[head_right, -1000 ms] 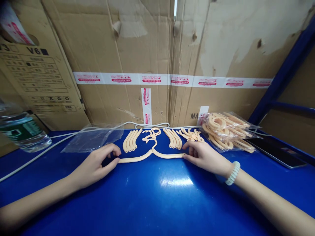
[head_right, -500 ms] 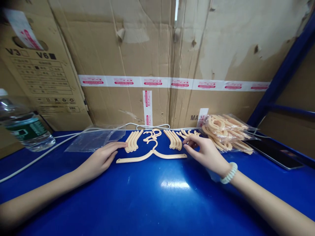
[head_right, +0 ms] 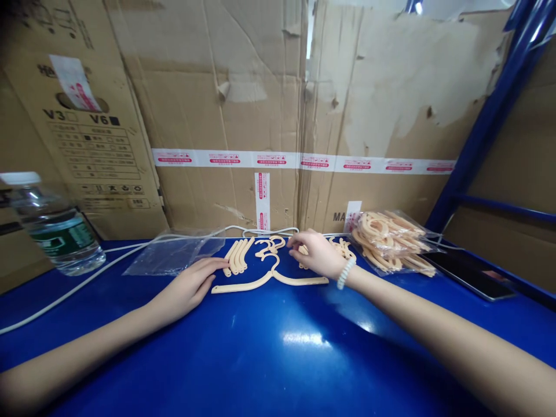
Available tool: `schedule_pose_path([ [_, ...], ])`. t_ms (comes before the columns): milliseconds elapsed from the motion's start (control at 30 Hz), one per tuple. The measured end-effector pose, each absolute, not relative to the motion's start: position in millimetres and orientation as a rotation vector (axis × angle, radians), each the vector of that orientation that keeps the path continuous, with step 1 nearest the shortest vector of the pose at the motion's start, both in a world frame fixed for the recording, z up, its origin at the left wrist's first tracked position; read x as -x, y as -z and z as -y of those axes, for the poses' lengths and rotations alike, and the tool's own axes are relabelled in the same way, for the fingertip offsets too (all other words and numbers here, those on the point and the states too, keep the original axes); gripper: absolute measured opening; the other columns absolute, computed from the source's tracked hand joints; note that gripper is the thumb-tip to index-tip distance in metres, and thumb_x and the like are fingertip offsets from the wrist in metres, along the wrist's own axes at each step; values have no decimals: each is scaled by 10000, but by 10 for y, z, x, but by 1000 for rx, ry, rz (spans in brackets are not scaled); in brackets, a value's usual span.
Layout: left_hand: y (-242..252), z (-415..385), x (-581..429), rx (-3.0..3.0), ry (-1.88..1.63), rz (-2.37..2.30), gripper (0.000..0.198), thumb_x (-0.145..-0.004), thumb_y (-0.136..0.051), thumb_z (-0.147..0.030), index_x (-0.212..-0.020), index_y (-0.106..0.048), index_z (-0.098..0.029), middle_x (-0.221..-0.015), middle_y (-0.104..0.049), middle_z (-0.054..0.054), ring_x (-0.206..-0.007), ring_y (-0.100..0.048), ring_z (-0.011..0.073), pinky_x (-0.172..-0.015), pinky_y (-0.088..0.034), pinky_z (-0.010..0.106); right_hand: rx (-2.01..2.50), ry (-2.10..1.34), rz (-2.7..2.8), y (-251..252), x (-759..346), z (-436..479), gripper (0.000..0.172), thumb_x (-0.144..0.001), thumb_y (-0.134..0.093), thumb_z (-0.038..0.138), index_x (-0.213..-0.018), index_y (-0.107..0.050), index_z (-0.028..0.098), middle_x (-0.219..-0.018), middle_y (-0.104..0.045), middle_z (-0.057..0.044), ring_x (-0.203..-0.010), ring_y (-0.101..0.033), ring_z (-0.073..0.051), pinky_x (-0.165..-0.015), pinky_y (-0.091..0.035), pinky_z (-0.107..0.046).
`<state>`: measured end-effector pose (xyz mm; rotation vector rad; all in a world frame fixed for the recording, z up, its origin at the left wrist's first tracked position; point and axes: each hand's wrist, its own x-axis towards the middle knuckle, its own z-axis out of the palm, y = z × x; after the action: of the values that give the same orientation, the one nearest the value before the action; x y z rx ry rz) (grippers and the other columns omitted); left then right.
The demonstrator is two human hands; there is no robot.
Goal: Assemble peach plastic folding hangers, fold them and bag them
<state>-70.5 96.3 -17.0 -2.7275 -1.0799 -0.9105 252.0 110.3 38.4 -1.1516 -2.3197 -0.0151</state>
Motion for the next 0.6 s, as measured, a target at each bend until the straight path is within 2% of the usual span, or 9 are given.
schedule_pose_path([
  [200,202,-954,711,2717,919,1129,308,-906,-366,-72,-1082,-605,-155,-1084,-644,119,-1026,-615,257,-928,-514,443,1093,0,2531,-373,-1996,-1453,142,-791,-706,161,-931,-706,148,-901,-707,-87,-925,-629,-243,-866,-484,-395],
  [400,241,-983,727,2721,917,1156,249,-929,-377,-109,-1008,-604,-174,-1045,-599,103,-980,-607,248,-910,-508,433,1096,-139,2551,-196,-1778,-1702,282,-940,-579,329,-1177,-594,175,-1214,-605,-84,-1026,-617,-216,-874,-524,-436],
  [600,229,-989,714,2732,941,1164,207,-914,-430,-128,-946,-624,-194,-1031,-587,81,-954,-599,235,-886,-511,416,1070,-431,2235,-196,-1830,-1828,297,-937,-586,325,-1190,-584,168,-1192,-612,-82,-991,-629,-211,-835,-543,-420],
])
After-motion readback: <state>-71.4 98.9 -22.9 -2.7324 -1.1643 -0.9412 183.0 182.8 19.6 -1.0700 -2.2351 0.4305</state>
